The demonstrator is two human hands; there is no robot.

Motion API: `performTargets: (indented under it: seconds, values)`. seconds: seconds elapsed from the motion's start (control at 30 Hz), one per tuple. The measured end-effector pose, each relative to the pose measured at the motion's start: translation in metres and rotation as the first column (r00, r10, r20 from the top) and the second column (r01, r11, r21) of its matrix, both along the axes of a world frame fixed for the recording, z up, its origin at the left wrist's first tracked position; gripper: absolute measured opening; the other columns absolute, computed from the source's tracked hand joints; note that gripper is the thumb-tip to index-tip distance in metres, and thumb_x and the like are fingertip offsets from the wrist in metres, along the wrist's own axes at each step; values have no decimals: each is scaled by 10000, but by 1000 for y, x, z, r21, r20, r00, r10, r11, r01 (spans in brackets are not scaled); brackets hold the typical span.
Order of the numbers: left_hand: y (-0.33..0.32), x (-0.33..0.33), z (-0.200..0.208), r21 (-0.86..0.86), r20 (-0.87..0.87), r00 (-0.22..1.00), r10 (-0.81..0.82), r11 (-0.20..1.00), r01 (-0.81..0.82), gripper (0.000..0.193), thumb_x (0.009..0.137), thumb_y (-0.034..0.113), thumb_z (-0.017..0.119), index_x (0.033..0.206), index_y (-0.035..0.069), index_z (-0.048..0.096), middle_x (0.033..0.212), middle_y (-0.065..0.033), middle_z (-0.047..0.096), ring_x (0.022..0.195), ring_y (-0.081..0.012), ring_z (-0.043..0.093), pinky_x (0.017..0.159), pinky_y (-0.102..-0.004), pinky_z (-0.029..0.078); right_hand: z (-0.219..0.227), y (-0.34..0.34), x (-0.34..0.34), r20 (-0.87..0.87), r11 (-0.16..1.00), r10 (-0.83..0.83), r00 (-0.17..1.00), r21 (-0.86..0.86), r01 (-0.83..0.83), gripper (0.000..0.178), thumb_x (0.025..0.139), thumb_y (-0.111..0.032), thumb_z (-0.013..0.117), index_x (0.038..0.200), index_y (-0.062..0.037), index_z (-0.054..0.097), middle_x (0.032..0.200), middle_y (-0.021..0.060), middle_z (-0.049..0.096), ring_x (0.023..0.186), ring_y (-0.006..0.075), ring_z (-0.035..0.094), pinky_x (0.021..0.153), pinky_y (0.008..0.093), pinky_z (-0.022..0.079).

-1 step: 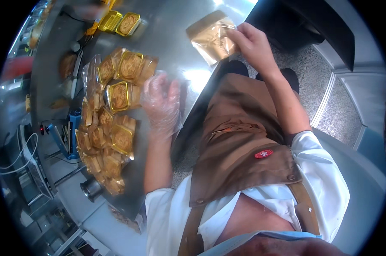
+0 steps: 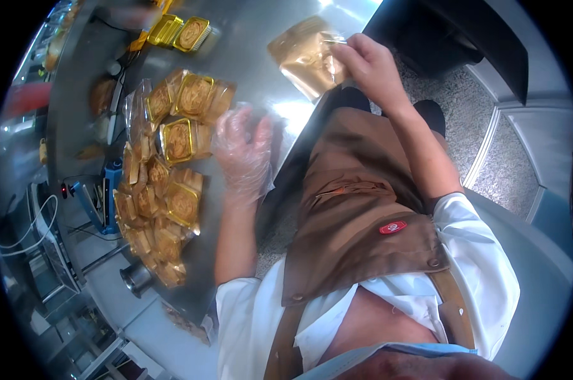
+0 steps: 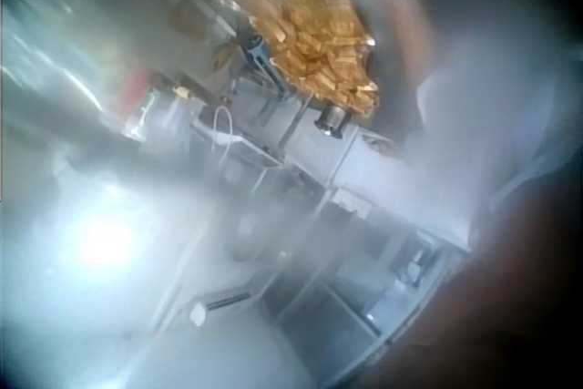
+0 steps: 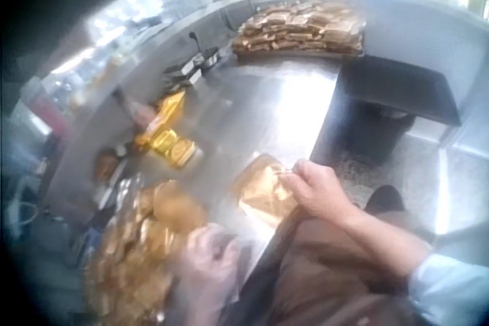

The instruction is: The person places square food items into transparent plastic bags and seals them using a handheld heat sealer. The person repeatedly picks up items, inserts them into bags, and uses the sealer to close each package, stacking the finished units on the table.

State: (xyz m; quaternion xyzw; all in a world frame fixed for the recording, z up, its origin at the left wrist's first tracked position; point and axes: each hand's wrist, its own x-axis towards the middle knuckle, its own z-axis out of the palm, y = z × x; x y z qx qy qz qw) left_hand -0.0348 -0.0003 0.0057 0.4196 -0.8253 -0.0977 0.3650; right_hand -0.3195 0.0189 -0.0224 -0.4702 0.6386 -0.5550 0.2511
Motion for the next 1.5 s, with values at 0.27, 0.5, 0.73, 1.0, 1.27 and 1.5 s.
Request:
performTargets:
  seconds: [0.27, 0.5, 0.73, 1.0, 1.27, 1.5]
  values:
    - [22, -49, 8, -100, -26, 997, -77, 992, 74, 537, 776, 218, 891, 1170, 35, 575, 1200, -159, 602, 1140, -355, 567, 992, -491, 457, 18, -4, 72, -210, 991, 1, 978, -131, -29, 409, 941, -387, 751, 818, -10, 652, 697, 202, 642, 653, 401, 649, 571, 432, 500]
    - [16, -46, -13, -80, -27, 999, -30, 996, 28, 531, 737, 111, 872, 1162, 35, 563, 1229, -173, 582, 1170, -378, 553, 1024, -485, 446, 11, -10, 74, -242, 991, -21, 970, -134, -12, 400, 941, -350, 773, 835, 23, 675, 628, 158, 622, 533, 190, 577, 539, 335, 480]
    - [13, -45, -13, 97, -177, 983, -39, 994, 56, 450, 796, 52, 831, 1169, 21, 580, 1203, -165, 619, 1110, -360, 612, 973, -453, 491, 11, -14, 81, -266, 989, -40, 963, -146, 1, 418, 939, -368, 769, 839, 28, 685, 629, 164, 621, 536, 197, 575, 540, 341, 480]
    - [4, -39, -19, -136, -30, 999, 40, 990, -43, 159, 849, 36, 738, 948, 15, 615, 1040, -174, 651, 980, -355, 642, 848, -450, 522, 21, -11, 80, -220, 997, 38, 975, -64, -53, 441, 917, -417, 772, 855, 9, 673, 711, 221, 643, 662, 402, 660, 593, 448, 514]
    - [4, -42, -15, -99, -22, 996, 89, 991, -91, 117, 832, 17, 726, 857, 42, 615, 897, -147, 620, 824, -357, 622, 742, -472, 501, 16, 14, 79, -389, 933, 130, 912, -262, -245, 663, 898, -249, 731, 1440, 28, 467, 976, 254, 698, 860, 438, 686, 752, 484, 560]
    - [1, -34, 2, -185, -170, 975, 144, 967, -176, 173, 817, 8, 750, 822, 30, 578, 850, -124, 597, 793, -310, 588, 730, -435, 486, 6, -12, 78, -404, 989, -8, 915, -135, -51, 474, 898, -109, 617, 1357, -31, 528, 898, 240, 711, 859, 449, 690, 767, 546, 545]
